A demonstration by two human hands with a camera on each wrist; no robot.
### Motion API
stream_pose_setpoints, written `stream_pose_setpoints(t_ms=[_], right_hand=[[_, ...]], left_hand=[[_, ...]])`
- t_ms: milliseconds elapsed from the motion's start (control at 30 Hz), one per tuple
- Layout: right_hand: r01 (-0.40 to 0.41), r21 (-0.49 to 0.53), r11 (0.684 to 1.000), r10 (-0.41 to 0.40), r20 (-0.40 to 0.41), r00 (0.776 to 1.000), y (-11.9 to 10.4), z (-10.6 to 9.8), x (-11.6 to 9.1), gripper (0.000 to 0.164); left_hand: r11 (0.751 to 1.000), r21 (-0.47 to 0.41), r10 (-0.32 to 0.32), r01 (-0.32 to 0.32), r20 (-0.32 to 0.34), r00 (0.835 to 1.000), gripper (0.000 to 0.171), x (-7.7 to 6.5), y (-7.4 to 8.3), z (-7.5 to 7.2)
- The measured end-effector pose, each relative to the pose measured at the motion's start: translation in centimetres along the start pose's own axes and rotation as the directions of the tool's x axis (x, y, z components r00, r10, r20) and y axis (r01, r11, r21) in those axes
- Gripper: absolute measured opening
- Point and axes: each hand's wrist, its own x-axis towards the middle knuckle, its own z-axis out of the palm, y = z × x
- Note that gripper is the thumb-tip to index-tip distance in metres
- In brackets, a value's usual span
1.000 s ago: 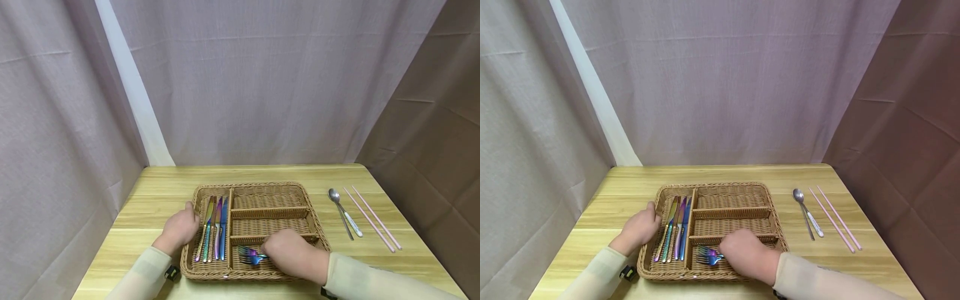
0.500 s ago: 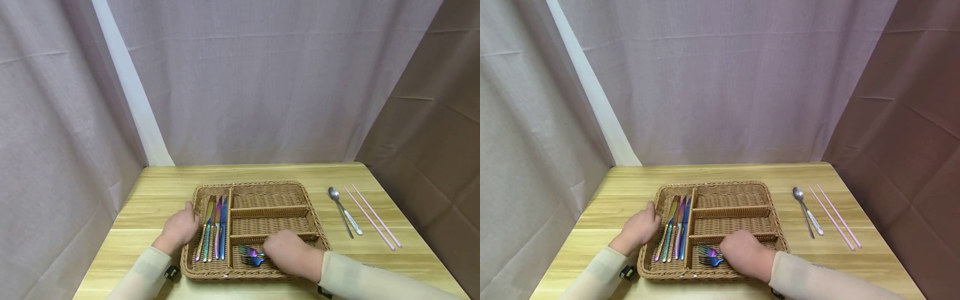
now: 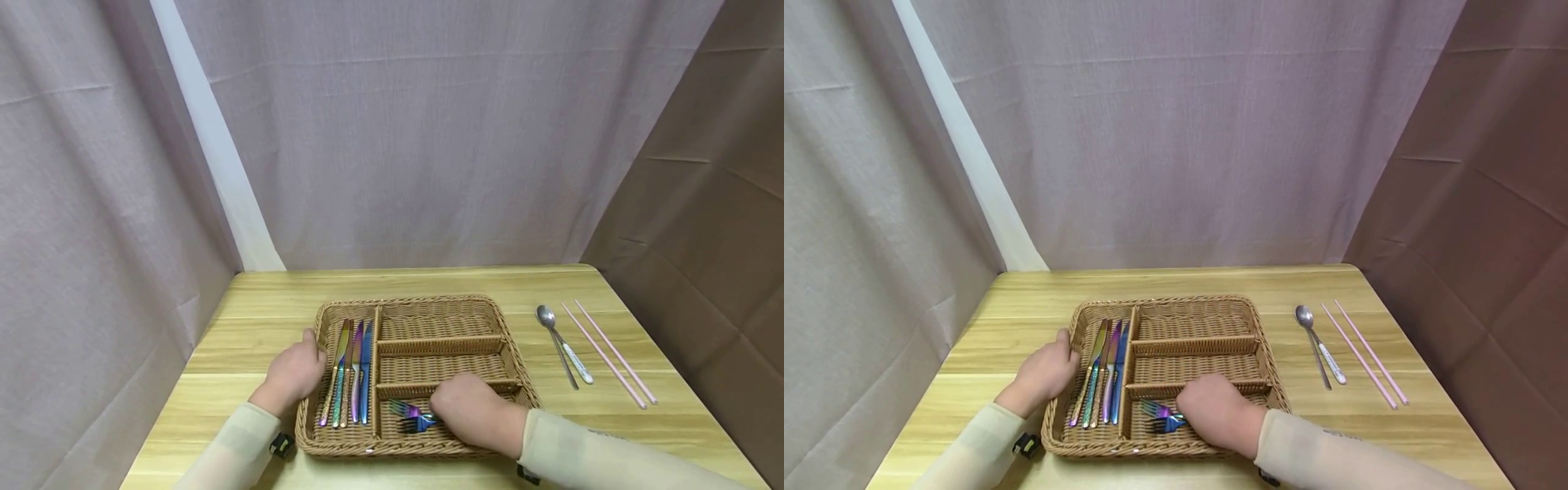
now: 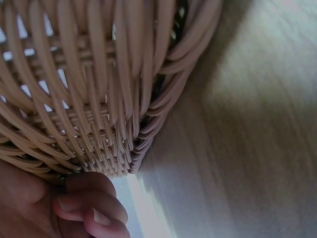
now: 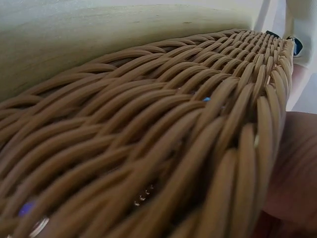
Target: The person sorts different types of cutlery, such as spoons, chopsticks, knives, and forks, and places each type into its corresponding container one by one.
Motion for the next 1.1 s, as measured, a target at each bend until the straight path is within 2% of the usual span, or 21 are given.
stream_pose_setpoints(t_ms=[300, 433, 633, 767, 967, 1100], right_hand=[[0.000, 0.076, 0.997, 0.000, 0.003, 1.000, 0.2, 0.1, -0.1, 0.033], [-0.001, 0.147, 0.989, 0.002, -0.009, 1.000, 0.5, 0.0, -0.3, 0.035], [-0.022, 0.275, 0.961, 0.018, 0.016, 1.000, 1.0, -0.5, -0.5, 0.036], [-0.033, 0.276, 0.960, 0.039, -0.016, 0.999, 1.9, -1.3, -0.7, 0.042], [-0.097, 0.243, 0.965, 0.127, -0.107, 0.986, 4.4, -2.8, -1.6, 0.042], [-0.215, 0.244, 0.946, 0.248, -0.114, 0.962, 6.8, -3.8, -2.7, 0.040]], left_hand=[[1.000, 0.002, 0.005, -0.005, -0.012, 1.000, 0.066, 0.0, 0.0, 0.1], [1.000, -0.002, 0.004, -0.004, -0.009, 1.000, 0.067, -0.1, 0.1, 0.0], [1.000, -0.004, 0.003, -0.003, -0.011, 1.000, 0.068, -0.1, 0.1, 0.1], [1.000, -0.005, 0.006, -0.007, -0.016, 1.000, 0.067, -0.1, 0.1, 0.1], [1.000, -0.005, 0.015, -0.015, -0.013, 1.000, 0.064, -0.1, 0.1, 0.0], [1.000, -0.005, 0.016, -0.016, -0.004, 1.000, 0.066, -0.1, 0.0, -0.1]])
